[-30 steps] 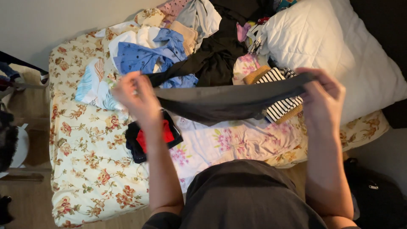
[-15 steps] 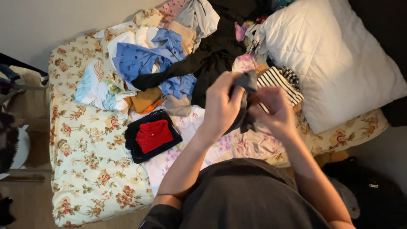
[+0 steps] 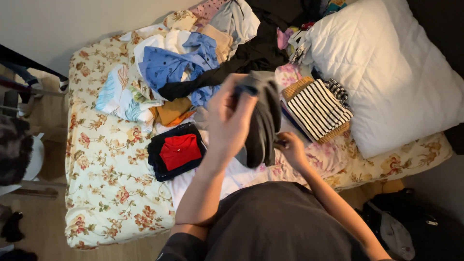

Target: The person folds a striped garment and a dark grey garment on a bed. They smooth the fabric and fold each item into a neat rectangle, placing them on a pile of other folded clothes.

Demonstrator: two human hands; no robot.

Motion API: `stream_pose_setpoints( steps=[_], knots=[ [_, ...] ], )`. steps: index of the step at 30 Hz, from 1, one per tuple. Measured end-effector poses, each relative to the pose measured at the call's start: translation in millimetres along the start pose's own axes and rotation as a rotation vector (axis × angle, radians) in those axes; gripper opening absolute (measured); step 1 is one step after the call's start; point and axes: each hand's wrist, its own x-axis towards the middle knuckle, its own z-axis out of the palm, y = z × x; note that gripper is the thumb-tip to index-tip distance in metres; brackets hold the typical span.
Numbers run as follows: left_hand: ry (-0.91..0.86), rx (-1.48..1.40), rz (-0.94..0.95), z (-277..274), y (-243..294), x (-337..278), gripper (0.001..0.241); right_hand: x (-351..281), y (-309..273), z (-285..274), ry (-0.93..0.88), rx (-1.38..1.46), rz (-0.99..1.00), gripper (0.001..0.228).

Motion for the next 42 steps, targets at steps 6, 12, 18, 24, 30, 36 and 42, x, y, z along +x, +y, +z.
stream_pose_setpoints(
  steps=[6, 12, 18, 24, 30, 36, 42],
  knots=[
    [0.289, 0.339, -0.007, -51.1, -30.2, -0.8, 0.015, 14.4, -17.8, -82.0, 0.238, 0.180, 0.078, 0.012],
    [0.568, 0.545, -0.131, -113.5, -103.4, -13.4, 0.028, 50.1, -54.7, -143.5, 0.474, 0.140, 0.007, 0.015],
    [0.639, 0.408, -0.215, -148.7, -111.9, -9.2, 0.025, 67.4, -99.6, -206.9, 0.398, 0.268, -0.084, 0.029],
    [0.561, 0.490, -0.259, -153.1, -126.6, -11.6, 0.023, 71.0, -116.9, -235.9, 0.383, 0.376, -0.124, 0.026],
    [0.467, 0.539, -0.098, -147.1, -137.1, -9.7, 0.032, 63.0, -144.9, -246.9, 0.350, 0.128, -0.107, 0.027],
    [0.377, 0.737, -0.109, -151.5, -135.5, -11.7, 0.034, 56.0, -133.2, -252.9, 0.374, 0.220, -0.098, 0.024],
    [0.346, 0.663, -0.300, -159.5, -163.1, -13.7, 0.035, 55.8, -126.7, -249.9, 0.400, 0.235, -0.102, 0.023]
  ],
)
